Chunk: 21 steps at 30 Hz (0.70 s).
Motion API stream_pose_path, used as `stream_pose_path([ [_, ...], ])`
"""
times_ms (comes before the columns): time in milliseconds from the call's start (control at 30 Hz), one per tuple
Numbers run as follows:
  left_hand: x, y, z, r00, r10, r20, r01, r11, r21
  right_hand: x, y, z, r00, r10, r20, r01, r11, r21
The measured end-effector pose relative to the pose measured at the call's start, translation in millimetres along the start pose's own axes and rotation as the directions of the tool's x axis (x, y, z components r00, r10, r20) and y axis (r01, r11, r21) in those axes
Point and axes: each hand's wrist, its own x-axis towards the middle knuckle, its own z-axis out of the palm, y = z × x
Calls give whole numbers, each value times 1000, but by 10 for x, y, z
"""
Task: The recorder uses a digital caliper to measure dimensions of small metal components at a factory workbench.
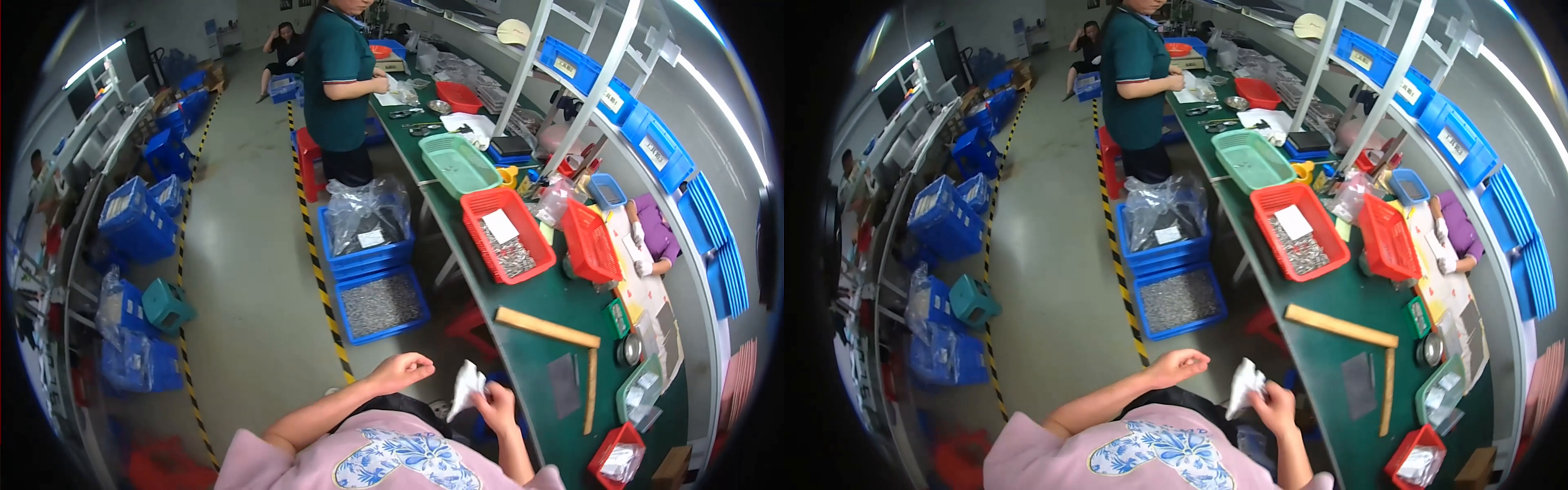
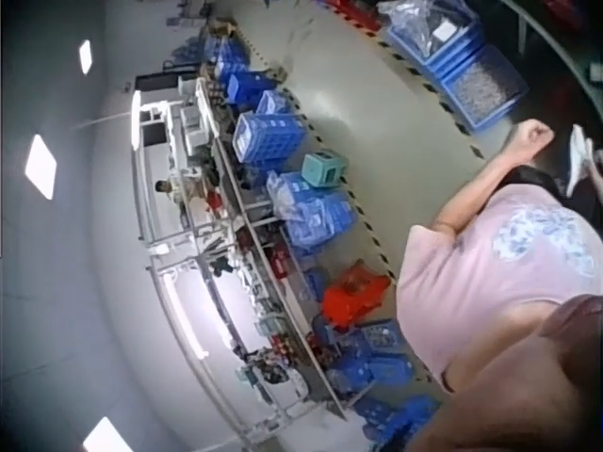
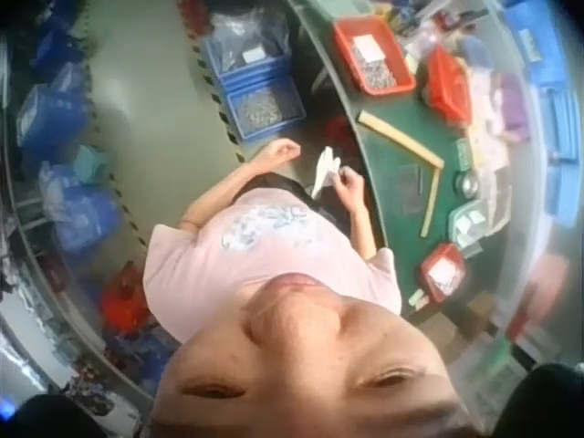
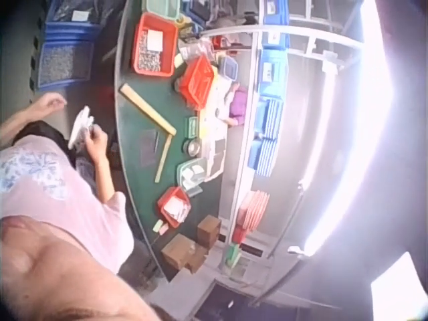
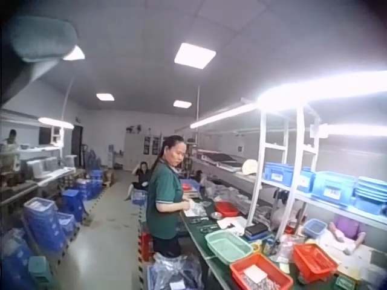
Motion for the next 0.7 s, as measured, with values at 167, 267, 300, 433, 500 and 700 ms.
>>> stream_pose_path([
  [167,-633,-270,-740,998,45,-52,-61,926,-372,767,-1077,1078,700,-568,434,447,821,355],
  [267,-1047,-417,-1174,971,-91,-220,-33,864,-503,1050,-1600,1506,581,-586,564,449,809,379],
  [300,-1170,-389,-1310,967,-107,-232,-25,863,-504,1104,-1775,1620,582,-581,569,420,814,401],
  [433,-1466,-503,-1826,819,-189,-542,-226,761,-608,1437,-2337,2075,645,-520,560,518,836,180],
  [500,-1454,-496,-2105,735,-409,-541,-261,566,-782,1643,-2542,2281,604,-546,580,568,806,167],
  [700,-1144,-506,-3014,753,-298,-586,-335,593,-732,2425,-3046,2900,186,-838,513,906,348,241],
])
